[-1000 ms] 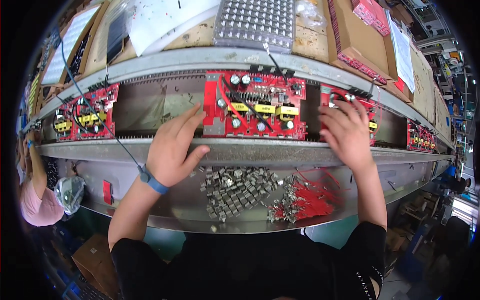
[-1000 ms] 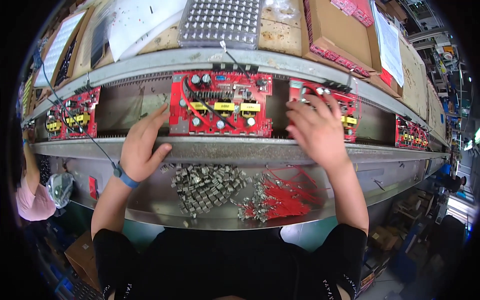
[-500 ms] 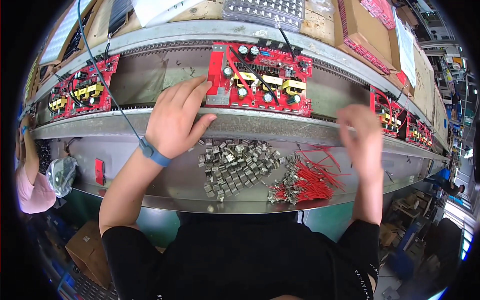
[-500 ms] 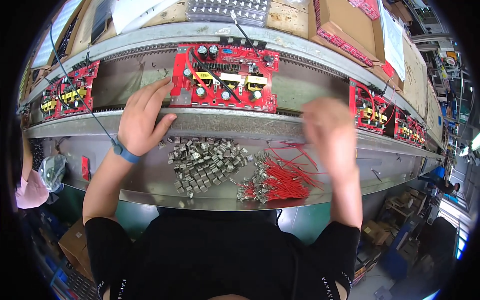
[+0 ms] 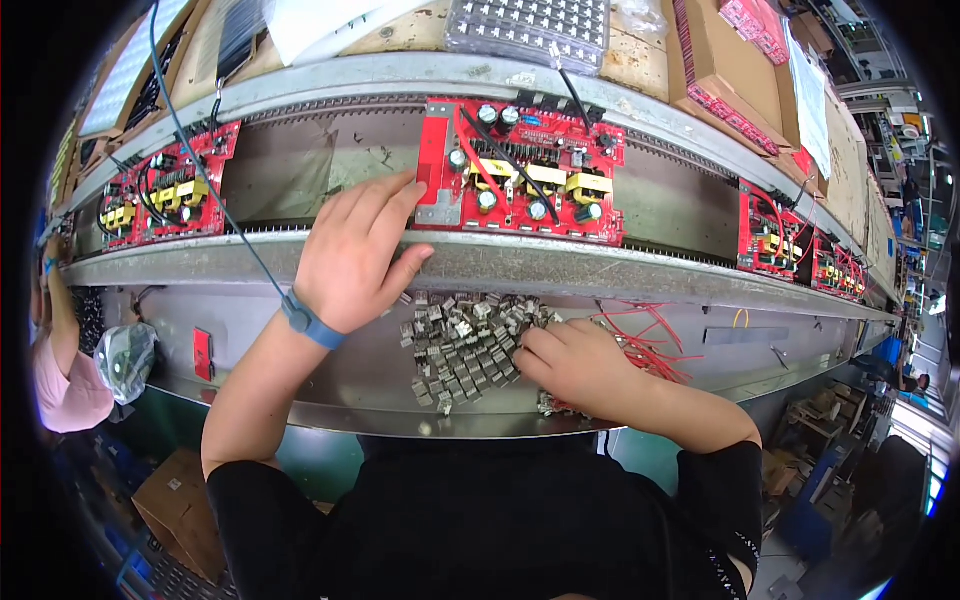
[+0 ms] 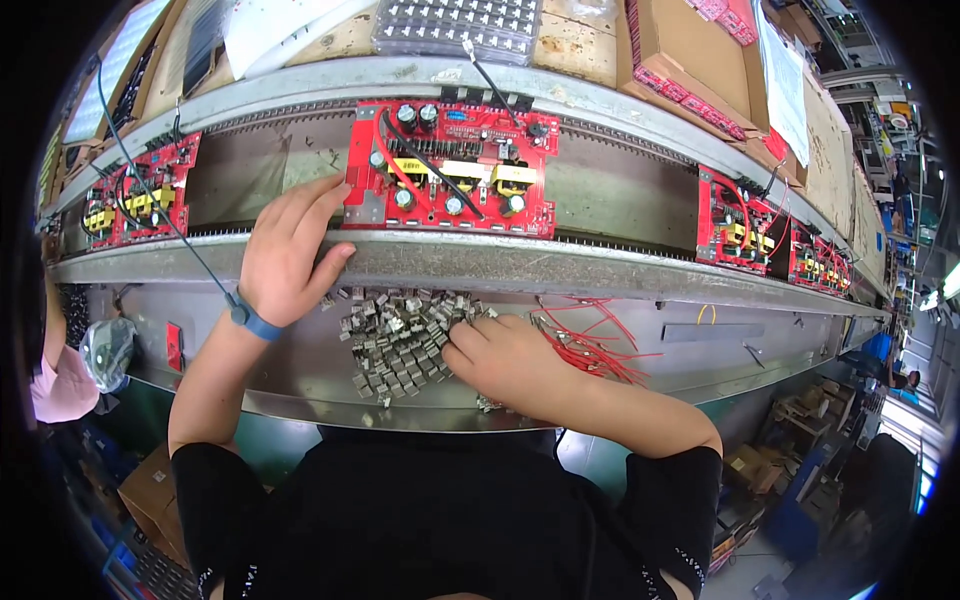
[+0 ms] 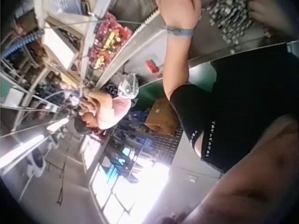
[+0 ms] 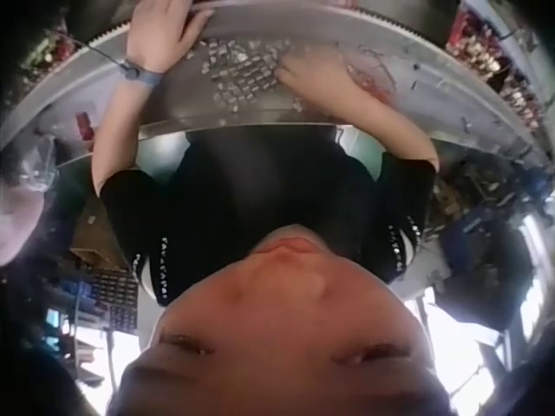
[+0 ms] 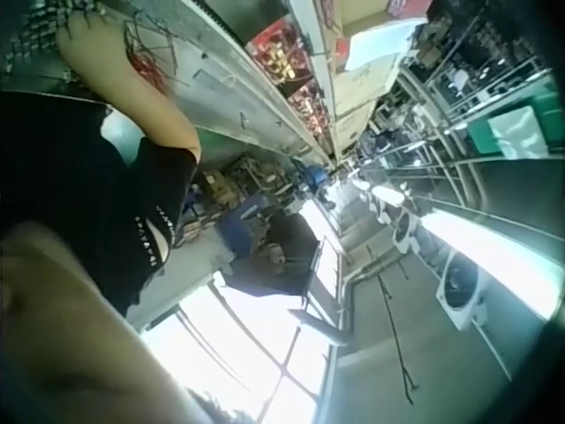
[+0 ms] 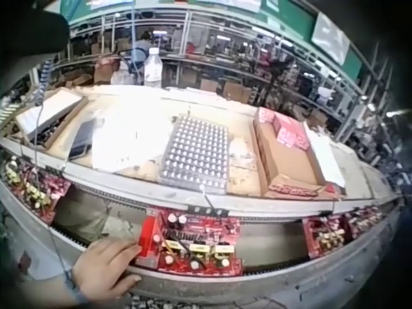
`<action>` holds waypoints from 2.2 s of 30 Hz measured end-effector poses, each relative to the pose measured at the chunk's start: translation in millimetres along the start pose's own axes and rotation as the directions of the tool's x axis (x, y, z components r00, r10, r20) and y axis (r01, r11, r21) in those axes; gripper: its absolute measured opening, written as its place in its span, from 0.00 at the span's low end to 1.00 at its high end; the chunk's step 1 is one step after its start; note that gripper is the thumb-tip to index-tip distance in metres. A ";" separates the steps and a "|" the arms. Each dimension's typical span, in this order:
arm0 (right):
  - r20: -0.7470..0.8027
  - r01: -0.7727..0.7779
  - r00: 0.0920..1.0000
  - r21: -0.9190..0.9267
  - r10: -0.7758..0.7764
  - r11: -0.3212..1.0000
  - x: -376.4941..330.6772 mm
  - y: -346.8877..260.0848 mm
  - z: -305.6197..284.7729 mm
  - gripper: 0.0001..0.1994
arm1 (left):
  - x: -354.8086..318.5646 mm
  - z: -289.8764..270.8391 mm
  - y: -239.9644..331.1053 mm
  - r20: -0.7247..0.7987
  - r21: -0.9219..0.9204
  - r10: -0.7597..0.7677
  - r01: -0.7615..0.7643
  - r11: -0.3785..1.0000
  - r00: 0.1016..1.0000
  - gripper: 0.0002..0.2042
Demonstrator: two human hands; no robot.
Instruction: The person assembles circuit boards along an assembly line by inserting module boards and connecting wires into each board by hand, then slides the circuit boards along the track.
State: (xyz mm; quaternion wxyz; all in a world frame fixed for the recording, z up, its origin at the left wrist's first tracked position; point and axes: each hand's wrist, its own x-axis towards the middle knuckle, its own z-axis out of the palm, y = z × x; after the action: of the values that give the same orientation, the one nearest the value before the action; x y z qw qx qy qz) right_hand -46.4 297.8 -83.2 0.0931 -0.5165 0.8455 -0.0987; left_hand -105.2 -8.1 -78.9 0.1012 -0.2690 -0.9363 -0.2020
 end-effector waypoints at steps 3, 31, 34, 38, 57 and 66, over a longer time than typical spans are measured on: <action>0.033 -0.057 0.998 0.337 0.049 0.940 -0.2 2.4 -8.3 0.10 | 0.4 -0.5 0.5 0.015 -0.001 -0.004 0.004 1.000 1.000 0.28; -0.532 -0.314 0.679 0.413 0.507 0.855 23.1 169.4 -45.2 0.15 | 4.6 -8.5 2.5 0.131 -0.044 -0.046 0.052 0.998 0.990 0.26; -0.541 -0.356 0.698 0.306 0.469 0.883 25.1 165.8 -44.6 0.16 | 4.1 -8.7 3.4 0.136 -0.037 -0.051 0.056 0.998 0.989 0.26; -0.554 -0.356 0.715 0.237 0.427 0.904 25.4 167.0 -41.1 0.13 | 5.4 -8.1 4.6 0.147 -0.042 -0.064 0.071 0.997 0.987 0.26; -0.512 -0.392 0.774 0.072 0.372 0.917 20.4 148.7 -48.3 0.09 | 5.2 -7.2 4.2 0.135 -0.032 -0.062 0.067 0.997 0.989 0.25; -0.521 -0.364 0.788 0.036 0.329 0.931 20.1 176.8 -113.9 0.06 | 3.8 -7.9 4.2 0.123 -0.013 -0.055 0.057 0.998 0.991 0.26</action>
State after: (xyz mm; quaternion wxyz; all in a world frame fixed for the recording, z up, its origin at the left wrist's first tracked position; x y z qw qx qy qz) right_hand -236.0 366.9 -21.1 -0.1386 -0.3096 0.9219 -0.1870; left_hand -105.5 -6.6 -69.2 0.0357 -0.2551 -0.9462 -0.1956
